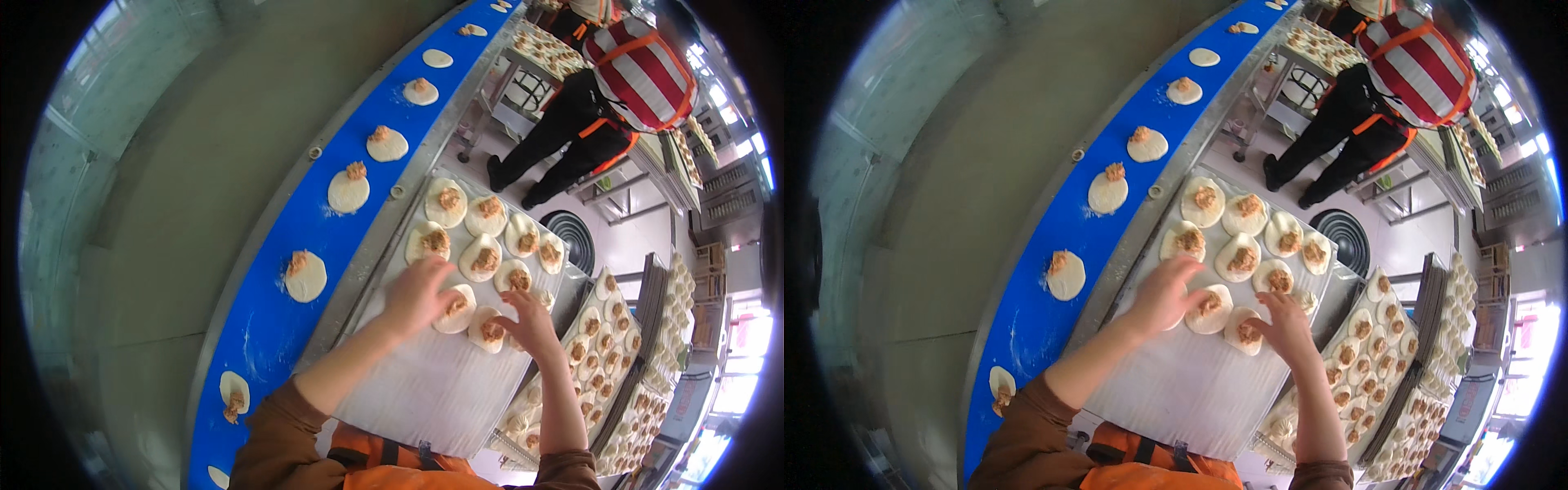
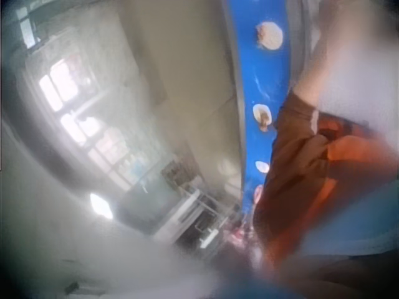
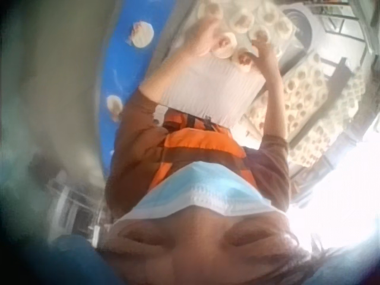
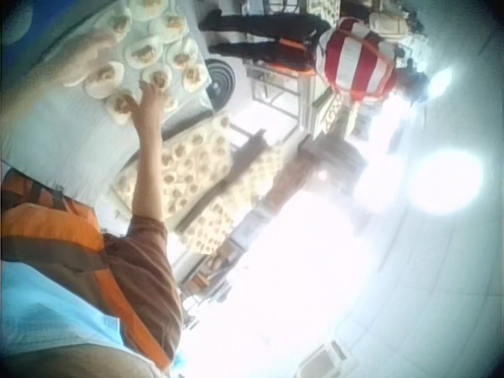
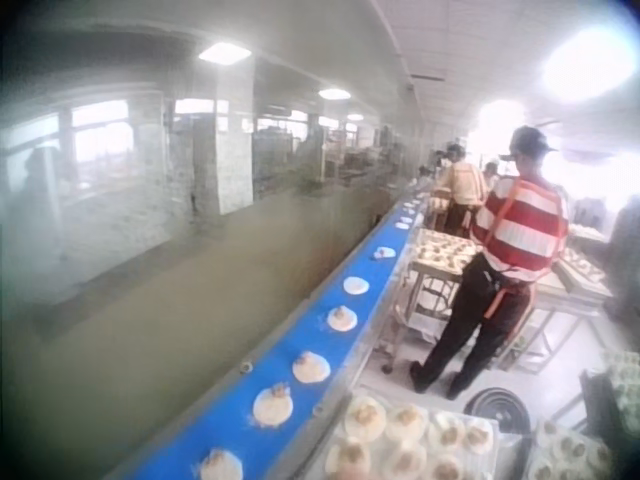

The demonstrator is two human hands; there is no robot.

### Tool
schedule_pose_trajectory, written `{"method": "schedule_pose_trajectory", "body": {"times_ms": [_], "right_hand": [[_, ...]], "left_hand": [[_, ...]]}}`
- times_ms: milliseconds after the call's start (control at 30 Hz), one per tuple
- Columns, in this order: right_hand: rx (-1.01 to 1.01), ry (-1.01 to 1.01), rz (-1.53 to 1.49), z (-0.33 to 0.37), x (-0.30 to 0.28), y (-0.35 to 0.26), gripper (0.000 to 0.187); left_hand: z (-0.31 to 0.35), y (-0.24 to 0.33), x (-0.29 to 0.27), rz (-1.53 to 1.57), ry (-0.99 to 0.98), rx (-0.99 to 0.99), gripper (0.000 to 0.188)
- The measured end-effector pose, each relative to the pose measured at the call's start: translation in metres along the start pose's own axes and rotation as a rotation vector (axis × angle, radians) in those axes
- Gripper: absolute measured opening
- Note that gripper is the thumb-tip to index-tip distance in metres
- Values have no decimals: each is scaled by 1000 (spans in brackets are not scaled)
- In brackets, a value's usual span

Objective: The person places filling onto round dough discs on a conveyor belt, folds the dough around the filling to form buns, and arranges them on trays. The person repeats this process continuously while other workers perform similar tasks nearby.

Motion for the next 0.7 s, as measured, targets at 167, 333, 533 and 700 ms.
{"method": "schedule_pose_trajectory", "body": {"times_ms": [167,333,533,700], "right_hand": [[-211,-17,-218,-44,-11,-67,37],[-423,-74,-283,-157,50,-185,35],[-349,203,-37,-232,136,-275,36],[-32,-275,230,-236,166,-296,58]], "left_hand": [[-4,-120,-118,-347,448,-265,29],[3,-165,-130,-635,241,-139,26],[86,-147,-144,-484,104,-220,22],[159,-128,-167,-386,205,-340,36]]}}
Point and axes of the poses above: each hand's wrist, its own z-axis away from the middle knuckle, its own x-axis out of the palm, y = z × x, the point moved 4 cm from there along -z, towards the middle knuckle, and after that the axes turned 11 degrees about x, right-handed, at the moved point
